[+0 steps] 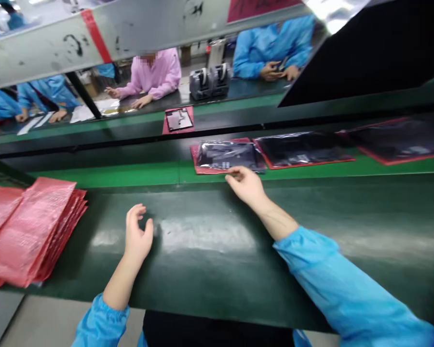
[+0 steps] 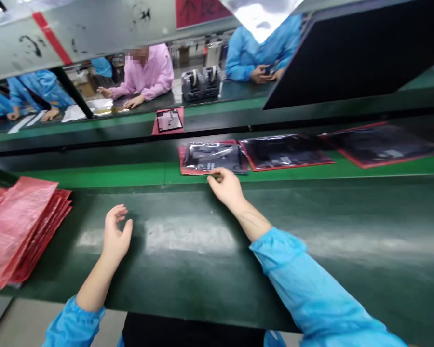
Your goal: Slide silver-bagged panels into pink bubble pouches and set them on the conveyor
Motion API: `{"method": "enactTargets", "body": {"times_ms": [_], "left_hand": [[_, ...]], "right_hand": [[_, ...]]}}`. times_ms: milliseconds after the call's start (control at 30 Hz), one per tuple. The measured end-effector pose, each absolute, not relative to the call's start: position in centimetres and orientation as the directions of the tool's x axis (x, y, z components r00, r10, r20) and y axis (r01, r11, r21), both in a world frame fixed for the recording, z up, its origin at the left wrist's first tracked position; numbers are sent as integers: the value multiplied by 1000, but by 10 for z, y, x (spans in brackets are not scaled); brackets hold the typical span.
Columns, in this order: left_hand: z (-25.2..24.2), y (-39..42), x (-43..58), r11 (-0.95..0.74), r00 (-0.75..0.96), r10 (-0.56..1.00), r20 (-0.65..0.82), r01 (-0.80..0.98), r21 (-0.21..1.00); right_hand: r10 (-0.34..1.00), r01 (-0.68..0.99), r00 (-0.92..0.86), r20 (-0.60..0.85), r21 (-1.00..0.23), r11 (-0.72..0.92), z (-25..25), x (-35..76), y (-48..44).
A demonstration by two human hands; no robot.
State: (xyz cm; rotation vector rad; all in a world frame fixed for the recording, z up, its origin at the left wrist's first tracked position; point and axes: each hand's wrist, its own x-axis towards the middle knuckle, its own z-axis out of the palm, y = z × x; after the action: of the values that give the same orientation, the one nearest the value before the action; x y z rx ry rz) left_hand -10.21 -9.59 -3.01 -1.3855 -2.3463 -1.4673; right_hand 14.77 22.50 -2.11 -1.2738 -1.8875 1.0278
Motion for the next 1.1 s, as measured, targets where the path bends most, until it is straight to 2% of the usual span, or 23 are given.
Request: {"method": "enactTargets", "body": {"times_ms": [100,167,267,367,467,567,633,700,800,900,1000,1100], "left_hand": [[-42,-18,-96,121,-521,780,346,668,734],[-49,20,-95,116,-501,799,331,670,733],[-56,49,-92,162,-519,771,370,722,673],[-55,50,-90,159,-474,786,396,775,612],[-44,40,-91,54,-404,788,464,797,602],[-27,29,-89,-56,-347,749,565,816,576],[-20,23,-82,-103,-286,767,574,829,550],[-18,20,-72,-102,-219,844,490,831,547],[-23,22,-57,-34,-158,941,298,835,550],[-28,26,-48,16,-154,958,244,872,488],[-29,29,-49,76,-186,960,212,895,440],[-27,28,-70,139,-267,939,217,871,472]], "right_hand": [[995,703,-75,71,-704,103,3,160,288],[1000,724,4,-4,-690,-6,13,159,313],[989,654,29,-142,-746,-126,21,144,333],[972,543,-31,-235,-820,-181,24,123,336],[940,360,-150,-308,-902,-238,22,101,311],[882,191,-302,-363,-929,-317,13,86,255],[822,149,-410,-394,-919,-366,3,86,210],[779,183,-479,-406,-913,-364,-8,97,173],[810,307,-444,-383,-914,-264,-19,126,153],[953,322,-251,-172,-943,-86,-18,156,168],[996,138,-65,69,-987,77,-9,176,193],[995,-90,-27,99,-991,96,-1,186,209]]}}
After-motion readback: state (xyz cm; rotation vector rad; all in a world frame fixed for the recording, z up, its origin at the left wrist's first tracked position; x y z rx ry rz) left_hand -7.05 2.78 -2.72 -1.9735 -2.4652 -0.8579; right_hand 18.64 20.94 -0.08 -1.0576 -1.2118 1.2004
